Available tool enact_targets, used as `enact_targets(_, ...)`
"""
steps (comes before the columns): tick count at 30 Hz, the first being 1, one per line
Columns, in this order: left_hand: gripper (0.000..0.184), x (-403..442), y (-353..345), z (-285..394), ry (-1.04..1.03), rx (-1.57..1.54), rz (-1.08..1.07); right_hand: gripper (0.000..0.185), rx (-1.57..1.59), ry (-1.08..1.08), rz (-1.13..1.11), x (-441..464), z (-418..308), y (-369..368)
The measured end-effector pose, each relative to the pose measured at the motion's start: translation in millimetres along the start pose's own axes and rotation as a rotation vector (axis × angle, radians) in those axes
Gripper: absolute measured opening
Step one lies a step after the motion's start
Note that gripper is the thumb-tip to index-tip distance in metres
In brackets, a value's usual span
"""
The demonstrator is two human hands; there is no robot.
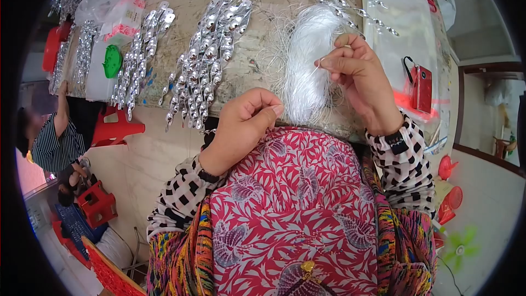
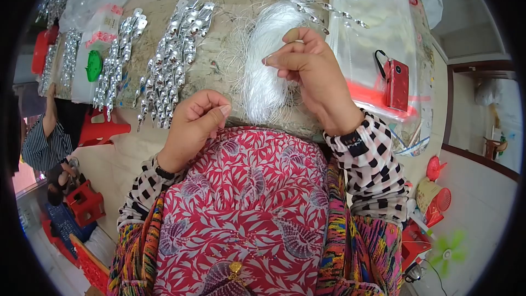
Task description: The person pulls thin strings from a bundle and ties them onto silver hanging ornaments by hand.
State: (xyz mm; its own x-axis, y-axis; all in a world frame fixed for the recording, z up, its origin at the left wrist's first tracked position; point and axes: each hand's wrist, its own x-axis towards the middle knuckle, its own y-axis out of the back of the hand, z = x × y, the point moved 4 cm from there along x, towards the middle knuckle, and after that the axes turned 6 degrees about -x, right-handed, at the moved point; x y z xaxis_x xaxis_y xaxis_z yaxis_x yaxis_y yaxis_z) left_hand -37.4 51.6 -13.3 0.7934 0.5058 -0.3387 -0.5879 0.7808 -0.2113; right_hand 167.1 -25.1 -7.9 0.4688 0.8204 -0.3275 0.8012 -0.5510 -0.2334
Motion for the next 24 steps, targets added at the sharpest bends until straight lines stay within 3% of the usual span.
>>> enact_targets(4, 0.005, 2, 1, -5, 0.004, -0.012, -0.025, 0.029, 0.066, 0.038, 0.059, 1, 4, 1)
enact_targets(6, 0.005, 2, 0, -3, -0.03, -0.038, -0.018, 0.029, -0.057, 0.274, 0.033, 1, -1, 0)
enact_targets(10, 0.012, 2, 0, -2, 0.031, -0.043, -0.023, 0.029, -0.147, 0.344, 0.042, -6, -6, -5)
enact_targets(12, 0.021, 0, -8, 9, -0.051, -0.049, 0.017, 0.028, -0.413, 0.271, -0.161, -20, 1, -30)
enact_targets(14, 0.021, -1, -8, 7, -0.034, 0.015, -0.066, 0.026, -0.648, 0.358, -0.341, -40, 2, -51)
enact_targets(16, 0.022, -3, -10, 5, -0.017, 0.076, -0.139, 0.026, -0.6, 0.232, -0.441, -45, 6, -57)
enact_targets(19, 0.021, -4, -6, 8, -0.103, 0.144, -0.084, 0.027, -0.407, 0.135, -0.38, -44, 10, -53)
enact_targets(24, 0.016, -7, -8, 4, 0.076, 0.149, -0.133, 0.029, -0.296, 0.217, -0.228, -30, 8, -35)
